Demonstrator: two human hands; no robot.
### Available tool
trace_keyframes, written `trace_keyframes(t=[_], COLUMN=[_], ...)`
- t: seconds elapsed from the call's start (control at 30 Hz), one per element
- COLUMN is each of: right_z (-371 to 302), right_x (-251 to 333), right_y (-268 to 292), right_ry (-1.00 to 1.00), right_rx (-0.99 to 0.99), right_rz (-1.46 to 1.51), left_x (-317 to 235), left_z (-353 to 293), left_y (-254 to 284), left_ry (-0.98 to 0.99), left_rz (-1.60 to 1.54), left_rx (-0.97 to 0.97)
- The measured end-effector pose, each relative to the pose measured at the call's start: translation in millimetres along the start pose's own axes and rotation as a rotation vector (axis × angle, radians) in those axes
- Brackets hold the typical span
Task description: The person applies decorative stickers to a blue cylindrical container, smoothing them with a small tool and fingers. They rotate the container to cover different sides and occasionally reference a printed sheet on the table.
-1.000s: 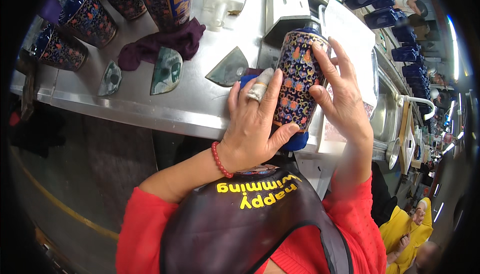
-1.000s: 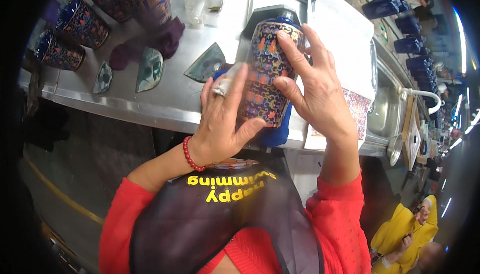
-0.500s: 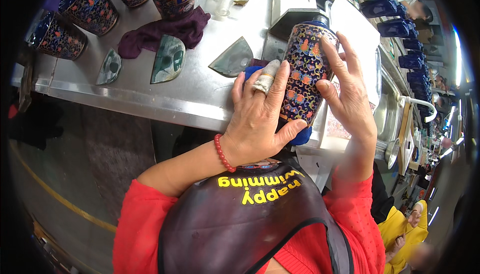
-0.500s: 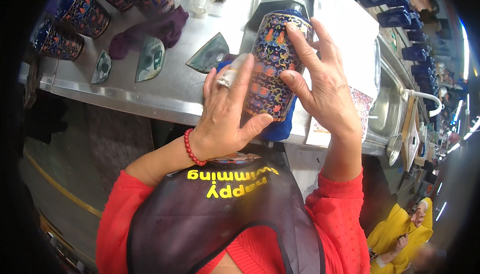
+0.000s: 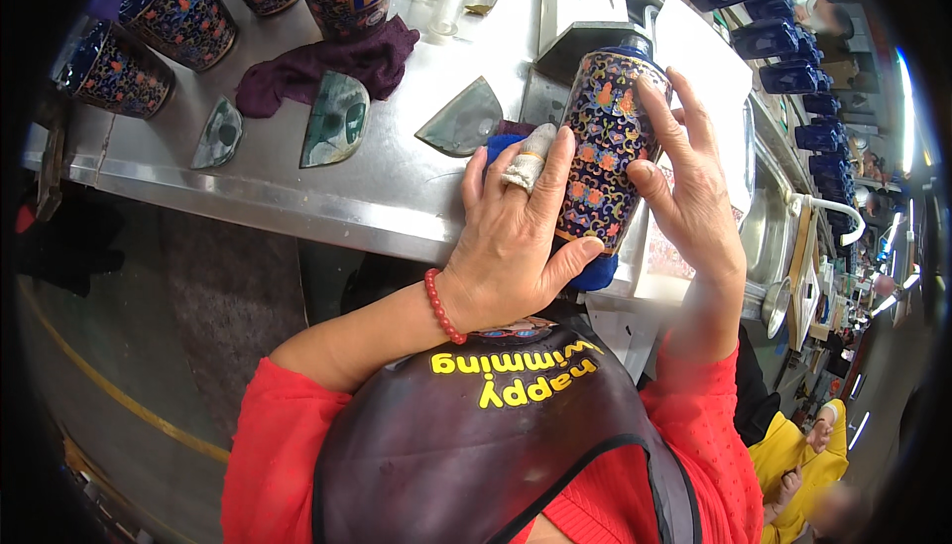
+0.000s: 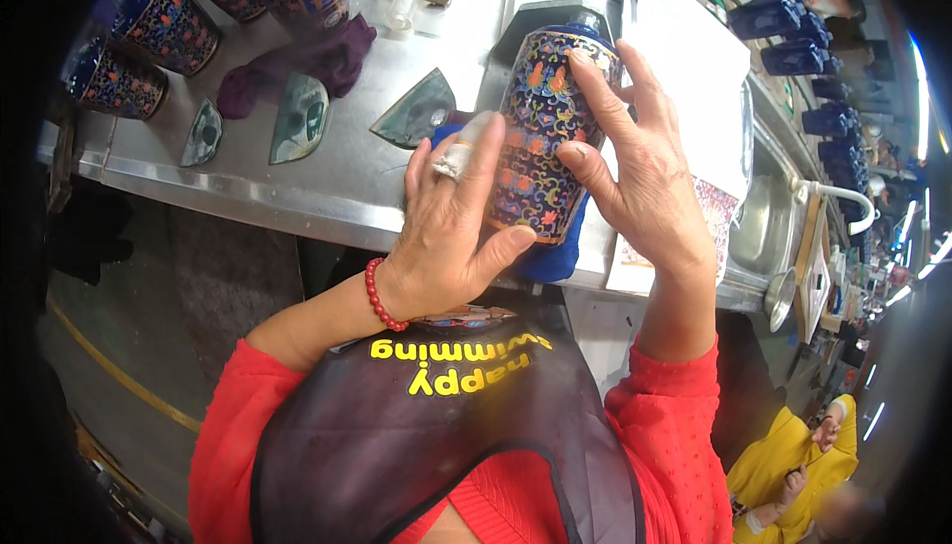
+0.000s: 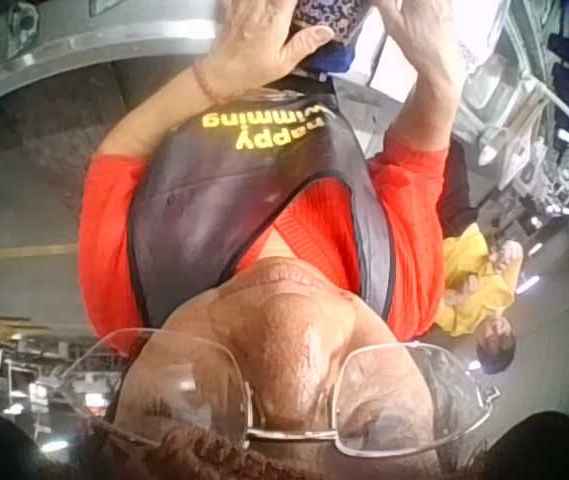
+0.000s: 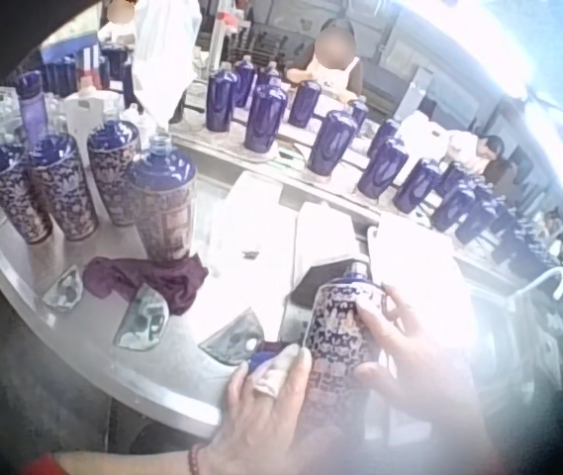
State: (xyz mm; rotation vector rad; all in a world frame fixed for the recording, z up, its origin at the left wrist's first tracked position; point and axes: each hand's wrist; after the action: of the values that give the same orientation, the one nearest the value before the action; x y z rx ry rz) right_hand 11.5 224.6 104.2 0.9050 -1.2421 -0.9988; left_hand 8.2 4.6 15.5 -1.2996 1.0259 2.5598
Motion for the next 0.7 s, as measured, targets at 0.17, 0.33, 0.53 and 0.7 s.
trace_keyframes(t=[0.17,0.33,0.53,0.7], right_z=[-0.5,-0.8,-1.2,-1.9], right_x=[0.5,0.5,0.3,-0.2], right_y=[0.3,0.2,-0.9,-1.7], right_ry=[-0.007,-0.021,-0.012,-0.028], right_rx=[-0.005,-0.001,-0.016,-0.005], right_rz=[-0.005,0.017,0.010,0.011], left_x=[-0.2,1.2,10.9,12.3], left_z=[-0.4,-3.1,-26.0,-33.7], left_y=[-0.5,-3.7,3.8,5.8], left_ry=[-0.003,-0.022,-0.233,-0.319], left_rz=[0.025,0.001,0.065,0.191], left_rx=[0.001,-0.084,-0.145,-0.161])
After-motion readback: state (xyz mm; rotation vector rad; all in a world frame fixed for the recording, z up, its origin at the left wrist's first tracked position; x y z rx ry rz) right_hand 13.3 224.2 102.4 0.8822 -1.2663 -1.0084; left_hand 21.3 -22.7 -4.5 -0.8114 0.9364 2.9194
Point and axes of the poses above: each hand's wrist, its own z-axis towards the middle knuckle, its own y-axis out of the back of the hand, x = y × z, and after that the axes turned 8 degrees about -y, right-handed
